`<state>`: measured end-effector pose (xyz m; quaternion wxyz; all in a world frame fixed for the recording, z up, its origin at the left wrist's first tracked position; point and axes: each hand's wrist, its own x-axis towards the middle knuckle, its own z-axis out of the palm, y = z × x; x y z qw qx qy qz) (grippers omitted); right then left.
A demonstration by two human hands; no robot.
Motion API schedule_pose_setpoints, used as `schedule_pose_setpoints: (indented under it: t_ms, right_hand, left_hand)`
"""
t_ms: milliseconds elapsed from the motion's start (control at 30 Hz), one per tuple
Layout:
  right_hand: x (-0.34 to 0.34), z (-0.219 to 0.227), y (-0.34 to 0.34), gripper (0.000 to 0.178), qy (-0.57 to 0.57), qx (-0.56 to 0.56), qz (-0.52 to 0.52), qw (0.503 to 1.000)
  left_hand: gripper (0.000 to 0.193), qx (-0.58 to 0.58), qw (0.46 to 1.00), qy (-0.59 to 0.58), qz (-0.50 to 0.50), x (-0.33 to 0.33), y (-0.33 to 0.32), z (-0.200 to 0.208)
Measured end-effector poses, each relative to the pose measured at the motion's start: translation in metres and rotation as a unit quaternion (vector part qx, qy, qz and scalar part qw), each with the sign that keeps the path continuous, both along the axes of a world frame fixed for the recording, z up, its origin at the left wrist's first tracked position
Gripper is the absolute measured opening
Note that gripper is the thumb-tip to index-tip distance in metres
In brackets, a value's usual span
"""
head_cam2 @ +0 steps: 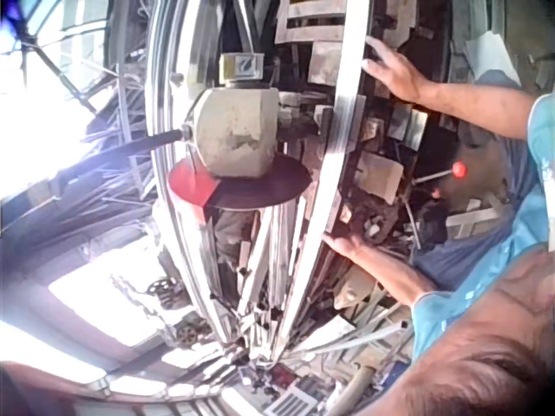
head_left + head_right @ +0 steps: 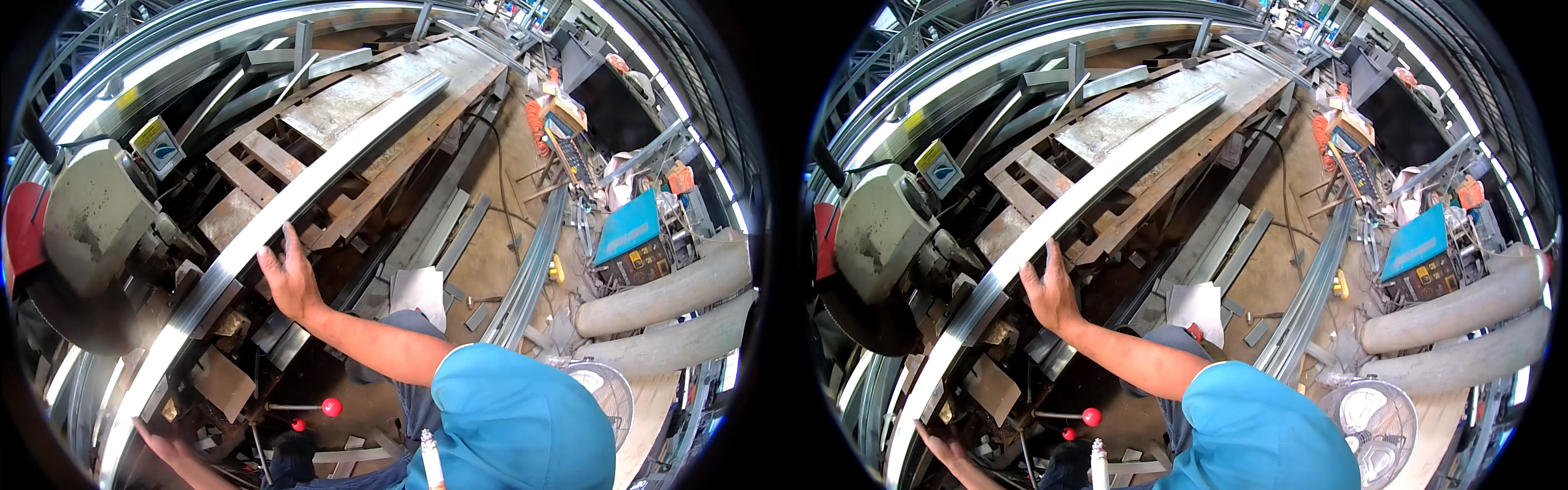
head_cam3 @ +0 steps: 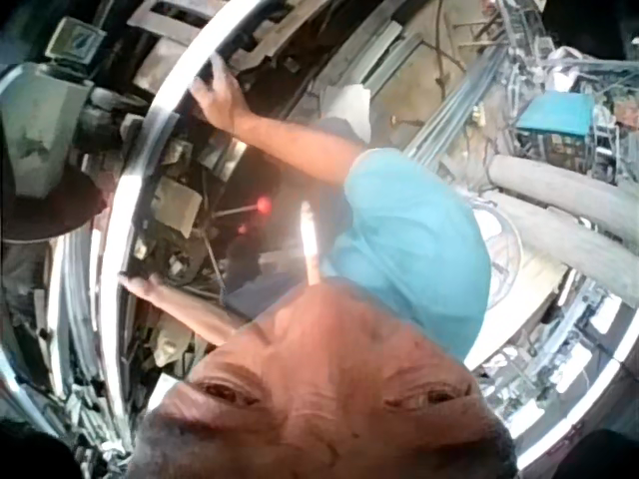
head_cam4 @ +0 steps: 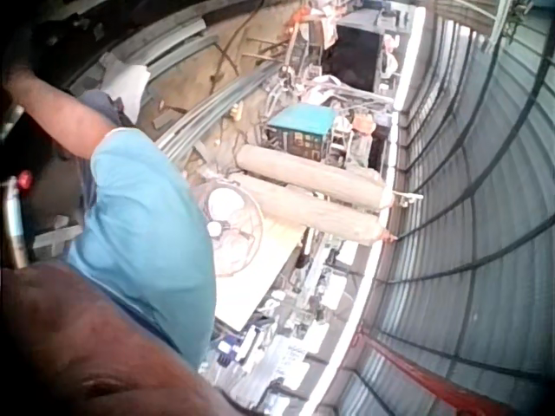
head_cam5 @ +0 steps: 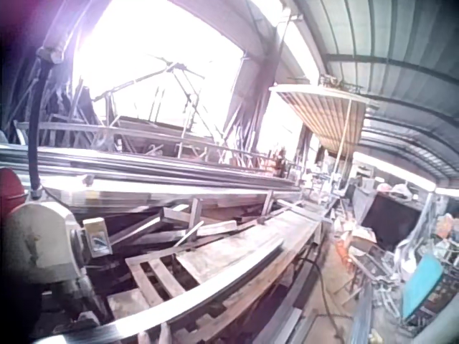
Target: The person sits on the floor and uses a chop saw to cut a long metal bar into shorter pieces. They position the bar, lower the saw blade to cut, then remove the cut piece and repeat the process.
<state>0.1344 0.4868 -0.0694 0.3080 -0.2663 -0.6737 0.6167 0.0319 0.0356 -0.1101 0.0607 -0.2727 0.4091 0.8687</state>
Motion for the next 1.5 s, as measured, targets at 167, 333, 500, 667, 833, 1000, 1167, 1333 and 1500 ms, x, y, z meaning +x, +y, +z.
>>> schedule_pose_setpoints:
  t_ms: [167, 333, 500, 667, 833, 1000, 1167, 1333, 1500]
  right_hand:
    - [-0.002, 0.005, -0.007, 0.093, -0.045, -0.009, -0.023, 0.999]
    - [-0.005, -0.005, -0.017, 0.092, -0.033, 0.037, -0.012, 0.999]
    - [-0.003, 0.004, 0.003, 0.093, -0.039, 0.038, -0.02, 0.998]
    - [-0.004, 0.013, 0.017, 0.091, -0.013, 0.003, -0.049, 0.999]
    - [-0.002, 0.002, -0.016, 0.091, -0.046, 0.026, 0.006, 0.999]
    - [-0.002, 0.002, -0.018, 0.091, -0.037, 0.038, 0.034, 0.998]
    - [-0.004, 0.017, 0.012, 0.089, -0.014, 0.007, -0.019, 1.0]
    - [-0.007, 0.008, 0.003, 0.093, -0.006, 0.01, -0.024, 1.0]
    - [-0.003, 0.003, -0.006, 0.095, -0.011, 0.037, -0.005, 0.999]
  left_hand:
    - [0.075, 0.029, 0.998, -0.013, -0.058, -0.012, -0.067, -0.028]
    - [0.056, -0.069, 0.989, 0.072, 0.11, -0.03, -0.066, -0.019]
    - [0.056, -0.091, 0.991, 0.063, 0.077, -0.014, -0.007, 0.002]
    - [0.056, -0.099, 0.994, -0.002, 0.044, 0.014, 0.021, 0.028]
    - [0.057, -0.036, 0.986, 0.128, 0.105, -0.008, -0.042, 0.009]
    - [0.06, -0.165, 0.979, 0.083, 0.091, -0.006, -0.013, 0.01]
    - [0.064, -0.177, 0.984, 0.021, -0.024, 0.016, 0.022, 0.018]
    - [0.078, 0.005, 0.998, -0.031, 0.051, 0.0, -0.055, -0.011]
    - [0.076, -0.106, 0.987, 0.073, 0.094, -0.038, -0.109, -0.062]
